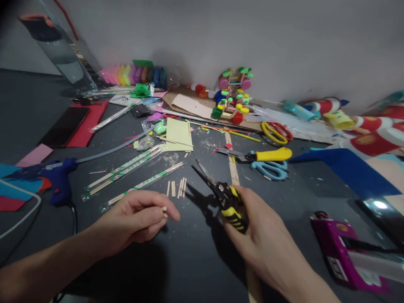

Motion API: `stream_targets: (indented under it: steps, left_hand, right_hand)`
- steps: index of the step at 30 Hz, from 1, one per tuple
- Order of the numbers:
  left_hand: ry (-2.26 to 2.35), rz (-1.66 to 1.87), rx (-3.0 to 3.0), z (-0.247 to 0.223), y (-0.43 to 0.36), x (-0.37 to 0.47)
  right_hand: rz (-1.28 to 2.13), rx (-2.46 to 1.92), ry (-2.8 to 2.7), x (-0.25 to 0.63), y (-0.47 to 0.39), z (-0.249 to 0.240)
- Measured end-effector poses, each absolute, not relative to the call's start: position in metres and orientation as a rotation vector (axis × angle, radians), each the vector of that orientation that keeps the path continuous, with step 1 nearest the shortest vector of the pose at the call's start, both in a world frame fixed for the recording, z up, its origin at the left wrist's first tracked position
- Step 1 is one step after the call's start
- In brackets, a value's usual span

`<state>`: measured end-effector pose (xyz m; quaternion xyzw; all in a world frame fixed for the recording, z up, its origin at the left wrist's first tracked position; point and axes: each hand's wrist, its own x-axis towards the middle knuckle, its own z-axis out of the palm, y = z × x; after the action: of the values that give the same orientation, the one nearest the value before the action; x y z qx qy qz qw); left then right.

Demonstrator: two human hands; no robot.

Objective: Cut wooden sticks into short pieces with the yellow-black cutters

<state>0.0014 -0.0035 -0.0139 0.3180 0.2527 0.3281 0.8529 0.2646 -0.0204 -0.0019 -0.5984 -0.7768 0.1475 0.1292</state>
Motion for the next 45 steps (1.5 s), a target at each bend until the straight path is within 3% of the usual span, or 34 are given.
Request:
stream_targets:
  steps: [10,26,45]
  left_hand:
    - [0.619,0.694,0.767,-0.007,-0.008,0.002]
    - [0.646,0.746,1.072,-0.013,-0.01,-0.004]
    - [0.595,0.709,0.679,-0.016,-0.009,0.008]
  right_hand:
    - [0.414,-1.301,-2.497,0.251,-0.035,0.015]
    - [0.406,-1.267,-2.468,0.249,-0.04,0.008]
    - [0.274,-1.24,-2.479,0.241,-0.035,0.003]
